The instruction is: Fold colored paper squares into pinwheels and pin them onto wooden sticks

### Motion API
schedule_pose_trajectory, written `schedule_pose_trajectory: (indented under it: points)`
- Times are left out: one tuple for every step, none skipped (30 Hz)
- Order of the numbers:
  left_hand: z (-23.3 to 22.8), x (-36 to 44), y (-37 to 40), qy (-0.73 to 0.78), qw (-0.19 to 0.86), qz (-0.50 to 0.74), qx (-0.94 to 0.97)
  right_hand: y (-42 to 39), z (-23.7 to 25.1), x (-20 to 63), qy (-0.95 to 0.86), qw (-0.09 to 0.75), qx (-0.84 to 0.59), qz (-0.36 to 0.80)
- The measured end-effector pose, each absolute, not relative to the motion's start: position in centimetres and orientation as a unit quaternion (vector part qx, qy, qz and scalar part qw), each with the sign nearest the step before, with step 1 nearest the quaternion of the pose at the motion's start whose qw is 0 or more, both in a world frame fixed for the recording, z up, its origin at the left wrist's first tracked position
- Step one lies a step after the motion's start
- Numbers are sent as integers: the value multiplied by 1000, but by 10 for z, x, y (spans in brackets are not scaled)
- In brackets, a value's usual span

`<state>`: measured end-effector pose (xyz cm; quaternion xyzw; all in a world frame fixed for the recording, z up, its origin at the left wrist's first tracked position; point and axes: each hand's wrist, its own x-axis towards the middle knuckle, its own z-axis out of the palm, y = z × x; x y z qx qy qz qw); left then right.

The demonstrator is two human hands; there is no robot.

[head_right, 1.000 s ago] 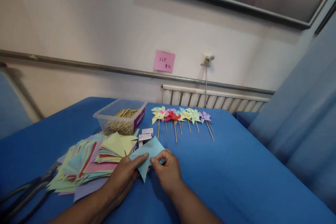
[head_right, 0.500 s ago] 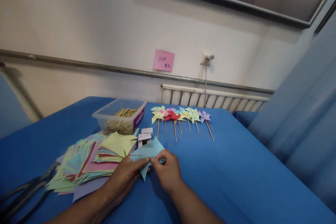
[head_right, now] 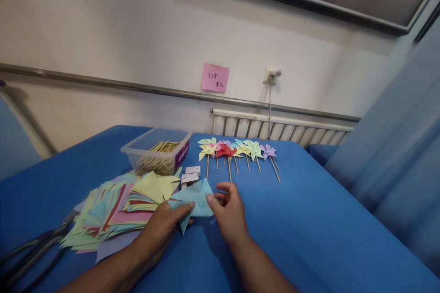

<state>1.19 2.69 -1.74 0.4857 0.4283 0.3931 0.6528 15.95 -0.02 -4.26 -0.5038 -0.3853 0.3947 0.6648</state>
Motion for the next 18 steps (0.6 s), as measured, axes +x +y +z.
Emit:
schedule_pose_trajectory:
  points:
    - [-16, 12, 27, 441, 641, 384, 497, 0, -41, 162, -372, 674, -490, 410]
    - [-15, 12, 27, 452, 627, 372, 514, 0, -40, 164, -370, 672, -476, 430]
    - [-14, 12, 27, 459, 614, 358, 533, -1, -39, 164, -375, 664, -463, 452]
    - [-14, 12, 27, 461, 602, 344, 554, -1, -38, 164, -386, 652, -450, 474]
    - [-14, 12, 26, 458, 591, 333, 575, -3, -37, 162, -398, 640, -440, 489]
    - [-14, 12, 25, 451, 581, 325, 595, -4, -37, 160, -409, 629, -438, 495]
    - [-14, 13, 25, 439, 574, 319, 613, -5, -37, 158, -419, 619, -447, 491]
    - [-15, 13, 24, 429, 567, 315, 629, -6, -36, 156, -426, 609, -464, 481]
    - [-15, 13, 23, 423, 559, 313, 640, -7, -36, 154, -432, 598, -486, 468]
    - [-16, 13, 22, 422, 551, 315, 648, -7, -36, 153, -438, 589, -504, 456]
    - [-17, 13, 22, 423, 544, 317, 651, -7, -35, 152, -442, 582, -518, 445]
    - [-18, 12, 23, 428, 537, 321, 653, -7, -35, 151, -444, 577, -525, 441]
    - [-19, 12, 23, 434, 532, 324, 651, -6, -34, 150, -442, 577, -527, 440]
    - [-20, 12, 24, 438, 532, 327, 647, -6, -34, 149, -436, 580, -526, 443]
    - [-21, 12, 25, 439, 538, 330, 640, -5, -35, 148, -425, 587, -523, 449]
    - [-21, 11, 26, 442, 547, 333, 628, -5, -35, 146, -407, 598, -519, 456]
    - [-21, 11, 27, 446, 561, 336, 610, -5, -36, 145, -387, 610, -515, 462]
    - [-20, 12, 27, 448, 581, 342, 586, -5, -37, 143, -365, 623, -509, 470]
